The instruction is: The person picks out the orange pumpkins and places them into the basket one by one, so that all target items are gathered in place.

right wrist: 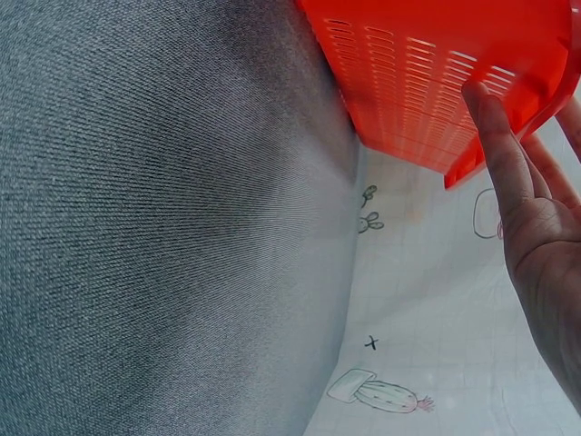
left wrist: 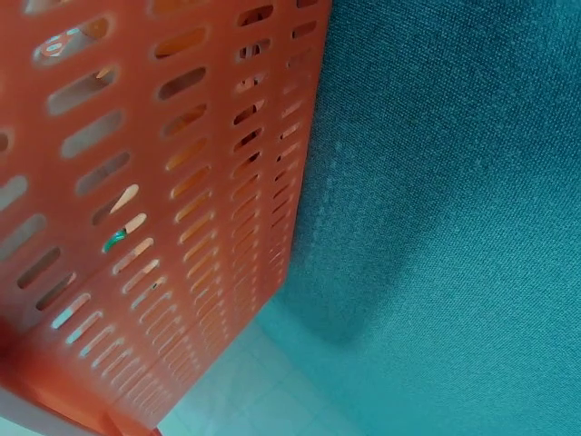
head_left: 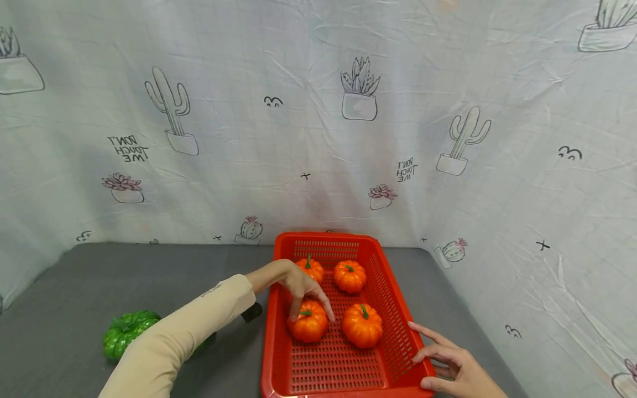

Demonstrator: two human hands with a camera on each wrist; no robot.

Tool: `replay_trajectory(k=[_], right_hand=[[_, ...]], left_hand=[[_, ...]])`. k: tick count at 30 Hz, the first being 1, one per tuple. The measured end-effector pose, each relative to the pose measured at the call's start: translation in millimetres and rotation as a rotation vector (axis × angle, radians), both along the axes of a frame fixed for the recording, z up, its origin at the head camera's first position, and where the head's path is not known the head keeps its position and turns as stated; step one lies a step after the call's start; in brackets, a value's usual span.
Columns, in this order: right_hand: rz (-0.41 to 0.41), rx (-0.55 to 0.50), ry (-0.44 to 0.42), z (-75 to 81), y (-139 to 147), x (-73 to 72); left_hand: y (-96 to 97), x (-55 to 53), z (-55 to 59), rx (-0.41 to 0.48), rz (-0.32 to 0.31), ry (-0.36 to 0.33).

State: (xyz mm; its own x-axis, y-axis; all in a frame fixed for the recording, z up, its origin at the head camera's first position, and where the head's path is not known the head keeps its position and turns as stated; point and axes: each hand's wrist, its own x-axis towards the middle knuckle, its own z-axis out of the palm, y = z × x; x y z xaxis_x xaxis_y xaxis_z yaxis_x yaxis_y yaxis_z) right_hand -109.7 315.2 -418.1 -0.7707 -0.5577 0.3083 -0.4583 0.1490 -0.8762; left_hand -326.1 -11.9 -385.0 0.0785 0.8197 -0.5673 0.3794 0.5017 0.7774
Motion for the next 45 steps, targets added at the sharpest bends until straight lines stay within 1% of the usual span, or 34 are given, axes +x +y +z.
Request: replay_trajectory(k=[2,5,9,14,16,17,21,26,31,34,37,40,42,45], right_hand=[[-0.002,-0.001,0.01,0.0,-0.2,-0.1],[-0.004,-0.005,-0.004,0.1,-0.7,0.3],[-0.004,-0.012,-0.052,0.4,-1.4,1.3],[-0.001,-0.013,-0.005,-0.5,-1.2,1.8],[-0.001,-0.01,0.027,-1.4,-0.7,1.6],[-0.001,-0.011,0.029,-1.8,-0.5,1.5],[0.007,-0.006,0.058,-3.5,0.2,-0.7],[0.022,0.0,0.099,-6.0,-1.3,-5.4],[0.033,-0.001,0.103,-7.5,-3.7,-8.4],[0.053,-0.011,0.104,-7.2,-4.8,-10.1],[0.076,-0.031,0.076,-4.8,-4.9,-12.0],[0.078,-0.046,0.013,-0.8,-3.5,-12.7],[0.056,-0.037,-0.008,1.8,-1.8,-12.1],[0.026,-0.003,0.01,5.0,0.7,-11.8]], left_hand=[[-0.1,0.0,0.2,-0.006,0.004,0.0],[-0.7,0.5,0.6,-0.009,0.01,-0.003],[-1.9,1.4,0.8,-0.015,0.022,-0.002],[-2.0,1.3,1.3,-0.009,0.017,0.009],[-1.7,0.7,1.8,-0.003,0.007,0.01],[-1.6,0.3,2.1,-0.001,0.004,0.009],[-3.3,-1.4,3.8,0.005,0.0,-0.017],[-8.7,-2.7,5.7,0.01,0.009,-0.044],[-14.5,-3.6,5.9,0.017,0.012,-0.078],[-18.0,-4.6,7.2,0.007,0.042,-0.073],[-21.8,-5.8,13.9,0.015,0.092,-0.033],[-26.7,-5.7,26.4,0.053,0.146,0.027],[-30.8,-4.7,34.6,0.098,0.178,0.072],[-38.4,-1.3,45.4,0.202,0.192,0.172]])
